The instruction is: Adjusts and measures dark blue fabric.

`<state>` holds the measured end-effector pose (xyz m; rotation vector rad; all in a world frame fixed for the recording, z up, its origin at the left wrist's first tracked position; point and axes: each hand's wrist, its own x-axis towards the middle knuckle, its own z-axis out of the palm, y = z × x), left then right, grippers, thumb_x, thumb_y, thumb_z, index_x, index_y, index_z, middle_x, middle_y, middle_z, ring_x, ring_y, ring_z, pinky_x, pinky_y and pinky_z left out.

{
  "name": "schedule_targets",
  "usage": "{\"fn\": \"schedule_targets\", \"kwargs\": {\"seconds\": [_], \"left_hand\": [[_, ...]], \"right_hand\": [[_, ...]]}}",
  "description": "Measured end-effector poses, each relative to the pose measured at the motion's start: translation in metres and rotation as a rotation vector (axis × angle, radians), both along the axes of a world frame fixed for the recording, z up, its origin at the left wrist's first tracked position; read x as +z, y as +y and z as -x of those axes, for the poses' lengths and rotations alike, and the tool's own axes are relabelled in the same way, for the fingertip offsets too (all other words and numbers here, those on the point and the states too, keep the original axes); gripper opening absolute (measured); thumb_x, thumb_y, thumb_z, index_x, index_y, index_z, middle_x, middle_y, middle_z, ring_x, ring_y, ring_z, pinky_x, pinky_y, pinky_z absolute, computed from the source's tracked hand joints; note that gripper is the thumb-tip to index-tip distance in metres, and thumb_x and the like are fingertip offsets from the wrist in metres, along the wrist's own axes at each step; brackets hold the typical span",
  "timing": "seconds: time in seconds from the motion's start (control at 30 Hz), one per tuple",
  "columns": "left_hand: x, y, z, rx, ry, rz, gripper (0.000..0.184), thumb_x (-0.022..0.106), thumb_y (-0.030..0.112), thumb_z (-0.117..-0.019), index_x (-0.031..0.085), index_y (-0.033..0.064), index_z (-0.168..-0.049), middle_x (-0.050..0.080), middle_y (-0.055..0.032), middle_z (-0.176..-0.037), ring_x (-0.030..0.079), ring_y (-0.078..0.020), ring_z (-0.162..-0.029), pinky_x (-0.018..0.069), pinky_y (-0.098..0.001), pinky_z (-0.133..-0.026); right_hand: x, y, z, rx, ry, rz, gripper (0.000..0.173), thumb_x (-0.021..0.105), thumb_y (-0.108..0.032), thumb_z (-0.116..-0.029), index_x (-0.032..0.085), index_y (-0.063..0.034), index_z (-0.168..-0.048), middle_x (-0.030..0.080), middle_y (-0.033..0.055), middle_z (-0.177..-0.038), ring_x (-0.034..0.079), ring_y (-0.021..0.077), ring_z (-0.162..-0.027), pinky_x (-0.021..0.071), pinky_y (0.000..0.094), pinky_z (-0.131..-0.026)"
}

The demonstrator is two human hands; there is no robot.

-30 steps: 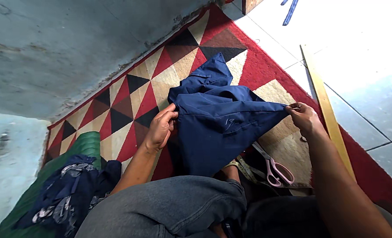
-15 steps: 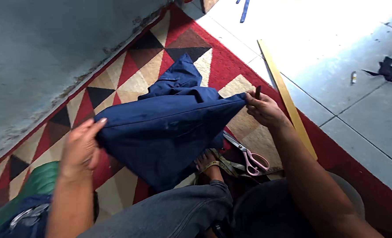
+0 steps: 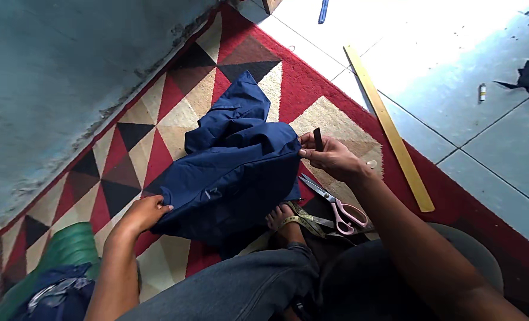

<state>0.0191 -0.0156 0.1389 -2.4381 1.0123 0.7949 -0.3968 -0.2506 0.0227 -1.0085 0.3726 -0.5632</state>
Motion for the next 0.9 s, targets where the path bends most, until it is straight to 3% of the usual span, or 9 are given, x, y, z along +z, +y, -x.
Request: {"fn": "schedule_targets", "kwargs": {"seconds": [0.2,0.43,0.57,0.7,0.9], "left_hand": [[-0.003,-0.008,0.004,-0.021,0.011,0.018,0.033,0.061,0.023,-0.1045,0.066,-0.0093,-0.109,0.066,-0.029,-0.1,0.063,-0.0443,-0.1,0.0442,-0.0651,-0.094],[-0.004,0.0,0.003,0.023,0.008,0.002,0.037,0.058,0.025,-0.1061,0.066,-0.0108,-0.113,0.066,-0.0333,-0.11,0.062,-0.0483,-0.11,0.0418,-0.0673,-0.099],[-0.006,0.002,0.0,0.031,-0.022,0.037,0.039,0.056,0.026,-0.1067,0.066,-0.0114,-0.113,0.065,-0.035,-0.112,0.061,-0.0504,-0.112,0.0407,-0.0691,-0.1],[-0.006,0.002,-0.001,0.076,-0.055,0.091,0.039,0.055,0.027,-0.1075,0.065,-0.0111,-0.111,0.065,-0.0346,-0.109,0.061,-0.0502,-0.109,0.0414,-0.0698,-0.097],[-0.004,-0.002,0.006,0.053,-0.049,0.02,0.038,0.056,0.025,-0.107,0.065,-0.0118,-0.111,0.065,-0.0344,-0.11,0.061,-0.0499,-0.11,0.0416,-0.0679,-0.098]], "right_hand": [[-0.002,-0.003,0.001,0.012,0.054,0.04,0.021,0.065,-0.006,-0.0975,0.063,-0.0114,-0.118,0.068,-0.0016,-0.084,0.043,-0.0013,-0.052,0.033,0.0145,-0.046],[-0.001,-0.005,0.003,-0.002,0.069,0.024,0.023,0.066,-0.006,-0.0968,0.064,-0.011,-0.119,0.068,-0.0016,-0.086,0.042,-0.0016,-0.051,0.0321,0.0144,-0.045],[0.001,-0.006,0.005,-0.021,0.091,0.018,0.02,0.067,-0.007,-0.0965,0.066,-0.0105,-0.116,0.07,-0.0012,-0.089,0.044,-0.0016,-0.053,0.0328,0.0144,-0.045],[0.001,-0.005,0.005,-0.048,0.099,-0.005,0.015,0.066,-0.005,-0.0967,0.067,-0.01,-0.11,0.069,-0.0014,-0.083,0.042,-0.002,-0.05,0.031,0.014,-0.044],[0.002,-0.004,0.004,-0.055,0.096,-0.024,0.012,0.067,-0.006,-0.0968,0.067,-0.0095,-0.109,0.068,-0.0018,-0.08,0.04,-0.0022,-0.049,0.0301,0.0142,-0.043]]}}
